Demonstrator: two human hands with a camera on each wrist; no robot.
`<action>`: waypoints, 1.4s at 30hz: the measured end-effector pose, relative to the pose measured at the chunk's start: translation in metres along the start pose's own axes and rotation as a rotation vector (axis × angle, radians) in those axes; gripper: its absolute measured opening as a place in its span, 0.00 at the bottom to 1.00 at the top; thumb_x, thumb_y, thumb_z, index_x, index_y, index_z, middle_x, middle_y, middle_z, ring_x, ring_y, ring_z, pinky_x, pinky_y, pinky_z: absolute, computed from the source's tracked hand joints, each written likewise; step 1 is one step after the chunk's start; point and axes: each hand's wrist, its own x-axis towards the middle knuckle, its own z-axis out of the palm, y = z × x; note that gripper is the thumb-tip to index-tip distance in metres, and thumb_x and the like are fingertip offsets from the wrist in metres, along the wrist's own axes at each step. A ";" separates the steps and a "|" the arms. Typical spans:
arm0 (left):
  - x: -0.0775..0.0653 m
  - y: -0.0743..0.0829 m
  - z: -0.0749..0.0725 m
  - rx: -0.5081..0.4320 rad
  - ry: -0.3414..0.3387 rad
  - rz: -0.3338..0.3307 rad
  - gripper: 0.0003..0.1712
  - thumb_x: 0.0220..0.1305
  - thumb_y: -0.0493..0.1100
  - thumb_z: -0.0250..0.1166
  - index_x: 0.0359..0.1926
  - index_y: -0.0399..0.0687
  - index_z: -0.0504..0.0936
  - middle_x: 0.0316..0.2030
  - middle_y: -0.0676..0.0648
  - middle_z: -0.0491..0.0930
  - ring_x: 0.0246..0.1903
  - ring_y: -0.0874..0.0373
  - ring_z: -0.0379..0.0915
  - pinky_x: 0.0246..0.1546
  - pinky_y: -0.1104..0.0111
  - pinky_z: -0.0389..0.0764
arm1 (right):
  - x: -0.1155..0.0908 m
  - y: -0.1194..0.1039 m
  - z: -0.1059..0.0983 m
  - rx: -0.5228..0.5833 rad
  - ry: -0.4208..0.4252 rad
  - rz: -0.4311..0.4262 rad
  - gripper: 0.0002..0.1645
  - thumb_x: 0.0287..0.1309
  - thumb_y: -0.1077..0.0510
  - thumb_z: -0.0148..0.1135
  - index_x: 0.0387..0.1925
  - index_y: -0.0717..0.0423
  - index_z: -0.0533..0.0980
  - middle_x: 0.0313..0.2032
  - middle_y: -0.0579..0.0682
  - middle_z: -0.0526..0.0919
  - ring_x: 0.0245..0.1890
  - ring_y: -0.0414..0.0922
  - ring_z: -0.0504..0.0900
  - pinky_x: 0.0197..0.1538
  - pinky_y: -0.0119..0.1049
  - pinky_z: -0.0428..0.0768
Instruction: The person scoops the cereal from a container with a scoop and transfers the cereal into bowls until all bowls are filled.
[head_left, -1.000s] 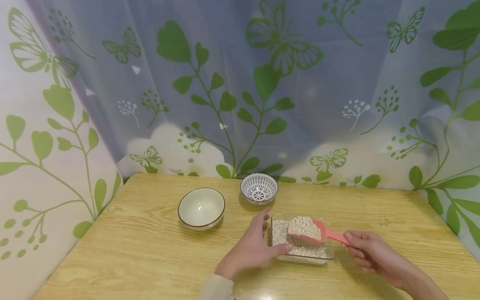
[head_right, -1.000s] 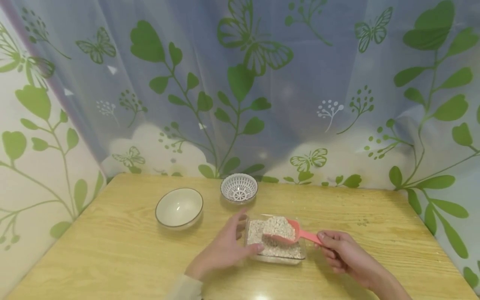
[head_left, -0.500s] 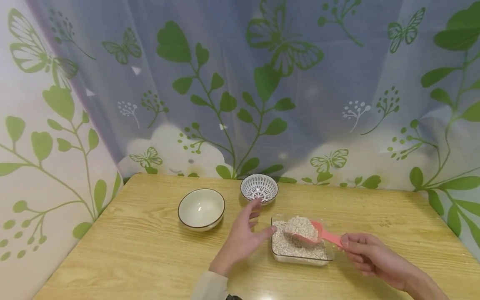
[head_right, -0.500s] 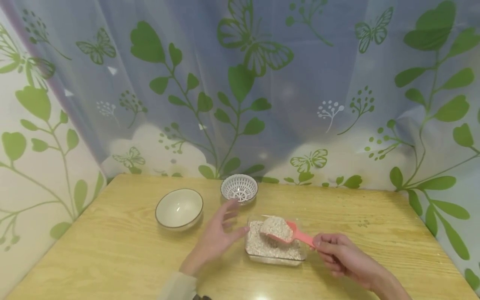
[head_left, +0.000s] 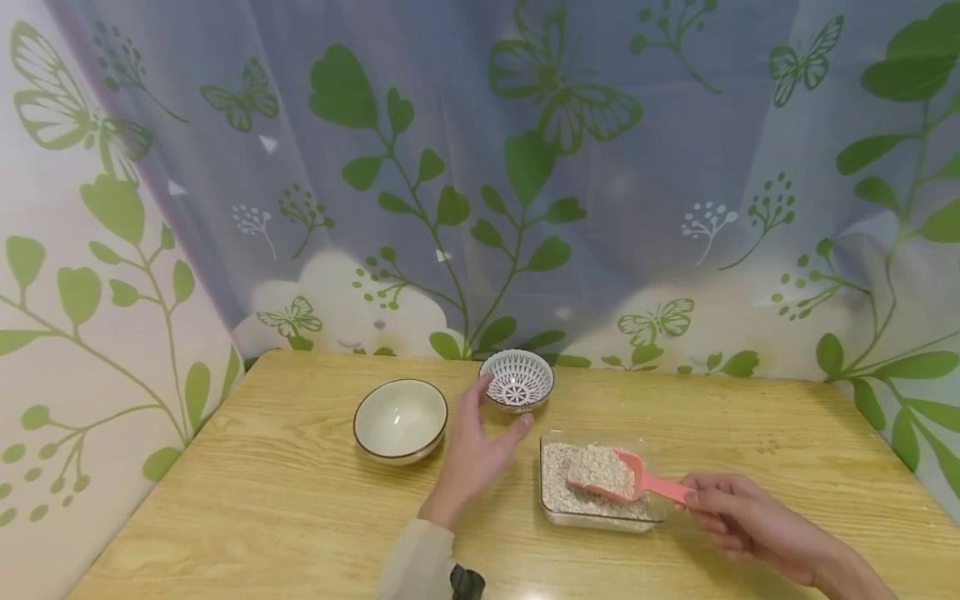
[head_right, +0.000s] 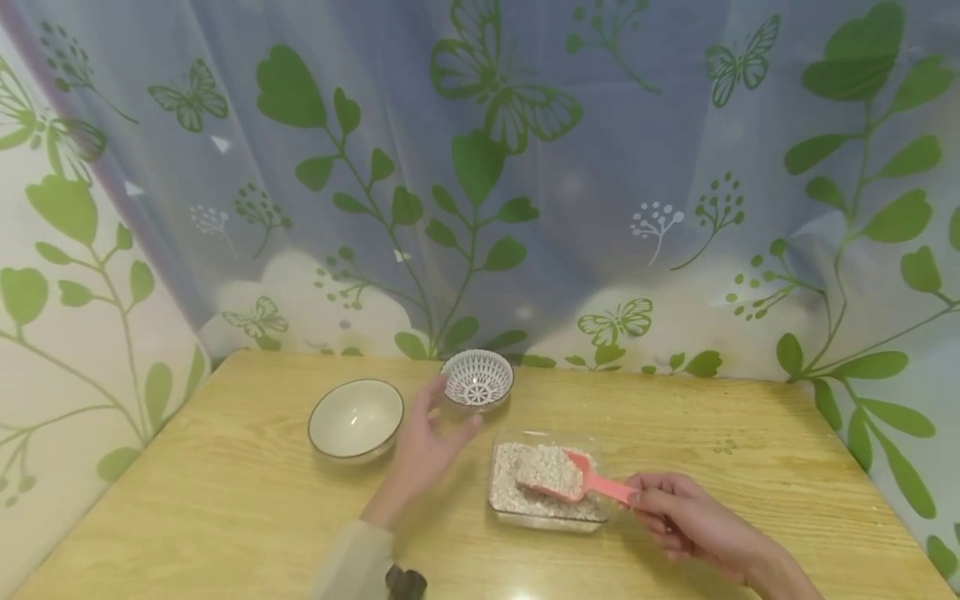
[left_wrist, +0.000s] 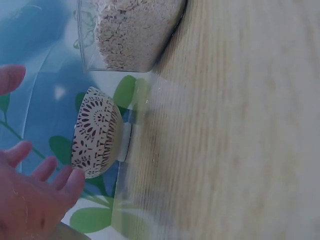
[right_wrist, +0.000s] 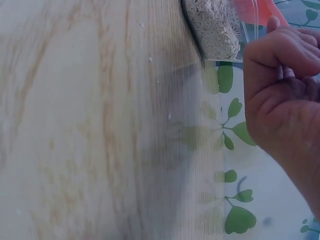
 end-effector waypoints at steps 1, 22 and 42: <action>0.002 0.000 0.001 0.016 0.017 -0.002 0.49 0.62 0.55 0.71 0.78 0.48 0.59 0.74 0.41 0.62 0.73 0.43 0.60 0.74 0.45 0.65 | 0.000 0.000 0.000 -0.002 -0.007 -0.010 0.18 0.83 0.58 0.34 0.48 0.54 0.74 0.25 0.38 0.69 0.19 0.42 0.52 0.24 0.39 0.50; 0.040 -0.014 0.021 0.063 0.040 -0.119 0.65 0.50 0.59 0.78 0.80 0.53 0.49 0.71 0.38 0.57 0.68 0.37 0.64 0.67 0.40 0.71 | 0.002 -0.011 -0.005 -0.033 0.031 -0.081 0.21 0.84 0.57 0.31 0.43 0.50 0.74 0.23 0.38 0.64 0.18 0.45 0.47 0.23 0.43 0.44; 0.074 -0.024 0.024 0.197 -0.029 -0.151 0.76 0.43 0.67 0.80 0.82 0.48 0.45 0.74 0.37 0.53 0.68 0.35 0.65 0.67 0.42 0.73 | 0.036 -0.050 -0.008 -0.074 0.132 -0.195 0.17 0.82 0.58 0.36 0.42 0.51 0.73 0.21 0.40 0.60 0.19 0.45 0.45 0.24 0.41 0.44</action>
